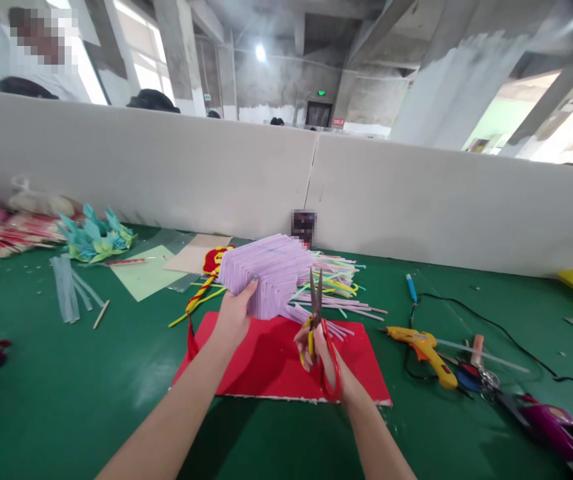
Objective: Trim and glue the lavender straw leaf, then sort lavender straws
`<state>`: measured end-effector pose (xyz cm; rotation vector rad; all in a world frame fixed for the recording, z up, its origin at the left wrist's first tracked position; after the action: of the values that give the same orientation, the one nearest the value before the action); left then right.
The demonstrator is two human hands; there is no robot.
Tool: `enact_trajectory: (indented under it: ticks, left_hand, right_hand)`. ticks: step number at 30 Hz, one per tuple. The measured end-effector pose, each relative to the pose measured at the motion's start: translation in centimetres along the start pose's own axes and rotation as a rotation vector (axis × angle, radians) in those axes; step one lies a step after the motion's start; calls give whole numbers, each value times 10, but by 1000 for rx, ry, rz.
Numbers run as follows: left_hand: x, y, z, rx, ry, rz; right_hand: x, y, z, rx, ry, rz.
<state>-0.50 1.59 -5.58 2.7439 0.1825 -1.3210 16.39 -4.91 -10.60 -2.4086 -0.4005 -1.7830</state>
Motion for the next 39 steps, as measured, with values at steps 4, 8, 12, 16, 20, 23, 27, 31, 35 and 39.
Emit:
enact_trajectory:
  ticks: [4,8,12,16,20,23,27,31,35,39]
  left_hand:
    - [5,3,5,-82,69,2]
    - [6,8,9,-115,97,6]
    - [4,13,11,-158,94,-7]
    - [7,18,7,-151,81,21]
    - [16,26,3,-141,30,83]
    - [23,30,-1,-86,-25,79]
    - [29,34,-3,-62,-66,47]
    - [30,36,-4,-53,-74,48]
    - [31,38,-4,-69,-96,68]
    - [32,38,-4,-75,-79,70]
  right_hand:
    - [-1,9,3,36,114,-59]
    - [2,15,4,11,227,-141]
    - [10,21,-2,19,280,-181]
    - [12,22,-5,23,284,-193]
    - [8,15,0,-56,235,-156]
    - [2,9,6,-148,150,-156]
    - [-5,6,11,-212,71,-191]
    - [-5,6,12,-227,81,-190]
    - [-2,8,11,-236,79,-184]
    - [4,10,7,-232,106,-178]
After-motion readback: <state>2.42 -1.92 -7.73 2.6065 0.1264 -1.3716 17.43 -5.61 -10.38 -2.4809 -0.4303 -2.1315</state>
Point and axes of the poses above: each hand's wrist, its own y-axis away from the middle knuckle, its own z-axis out of the back of the hand, x = y × z, the point moved 5 cm from there along -y, towards the middle knuckle, and after that the axes turned 7 degrees about x, right-handed, at the moved point
